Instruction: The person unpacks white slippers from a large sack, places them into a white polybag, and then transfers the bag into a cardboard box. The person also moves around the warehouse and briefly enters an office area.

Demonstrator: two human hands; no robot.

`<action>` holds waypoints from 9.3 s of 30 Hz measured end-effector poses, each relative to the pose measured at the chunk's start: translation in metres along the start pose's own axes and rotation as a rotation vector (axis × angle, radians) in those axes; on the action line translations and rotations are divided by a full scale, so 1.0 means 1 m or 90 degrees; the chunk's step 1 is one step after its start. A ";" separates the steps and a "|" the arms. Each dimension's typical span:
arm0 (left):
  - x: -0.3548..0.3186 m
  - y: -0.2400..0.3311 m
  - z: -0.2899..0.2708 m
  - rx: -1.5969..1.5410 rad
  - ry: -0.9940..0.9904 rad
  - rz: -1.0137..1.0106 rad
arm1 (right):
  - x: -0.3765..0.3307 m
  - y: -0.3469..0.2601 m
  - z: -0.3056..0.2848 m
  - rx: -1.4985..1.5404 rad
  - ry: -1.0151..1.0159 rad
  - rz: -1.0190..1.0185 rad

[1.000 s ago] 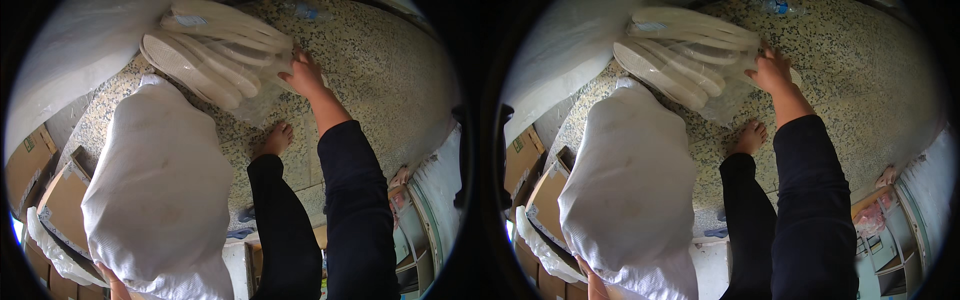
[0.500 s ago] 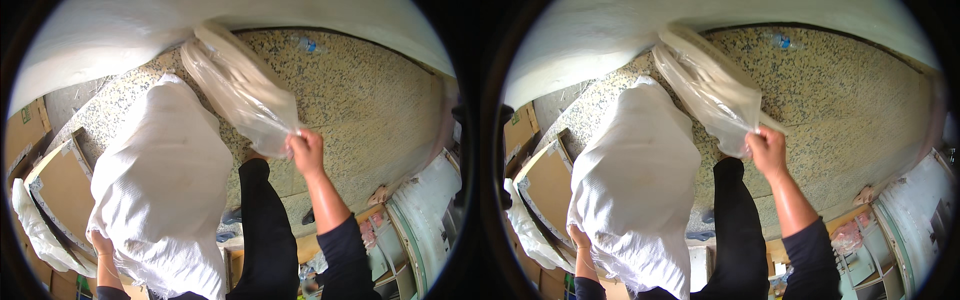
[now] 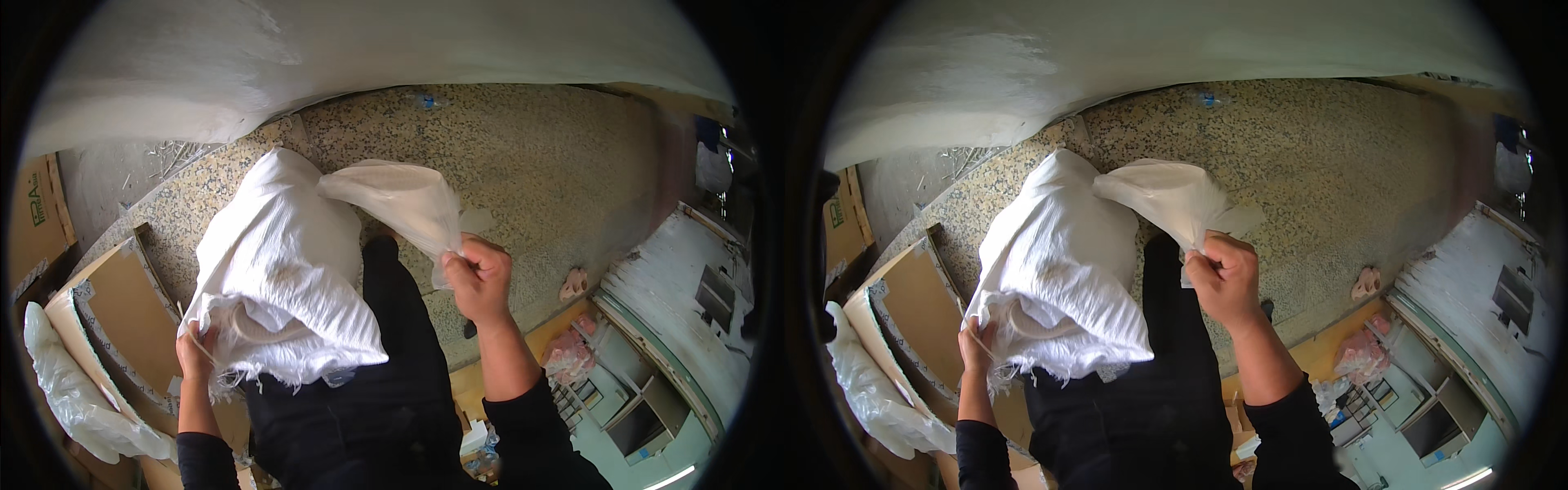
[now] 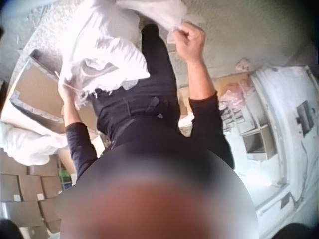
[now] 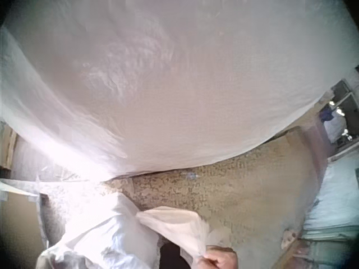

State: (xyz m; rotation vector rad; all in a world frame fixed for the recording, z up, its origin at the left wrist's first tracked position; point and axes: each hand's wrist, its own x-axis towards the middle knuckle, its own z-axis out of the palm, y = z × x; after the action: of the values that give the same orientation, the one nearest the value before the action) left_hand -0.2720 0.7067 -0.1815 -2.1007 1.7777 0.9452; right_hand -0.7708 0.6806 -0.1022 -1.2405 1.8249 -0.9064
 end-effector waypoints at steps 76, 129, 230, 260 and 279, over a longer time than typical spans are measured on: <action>-0.150 0.211 -0.146 -0.450 -0.130 0.360 | -0.248 -0.229 -0.040 0.198 0.047 0.491; -0.112 0.100 -0.104 -0.132 -0.264 0.548 | -0.050 -0.047 0.160 -0.348 -0.350 0.341; -0.068 0.073 -0.116 -0.177 -0.164 0.244 | -0.027 0.029 0.179 0.154 0.465 0.334; 0.081 0.127 -0.060 -0.197 0.119 0.033 | -0.003 -0.014 0.141 0.279 0.305 0.249; -0.079 -0.020 -0.107 -0.417 0.353 0.140 | -0.022 -0.022 0.100 -0.295 -0.029 -0.202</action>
State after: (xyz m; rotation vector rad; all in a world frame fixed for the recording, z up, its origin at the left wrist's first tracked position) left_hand -0.2227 0.7149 -0.0569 -2.8281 2.2154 1.2156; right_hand -0.6689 0.6809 -0.1269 -1.8627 1.8946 -0.6239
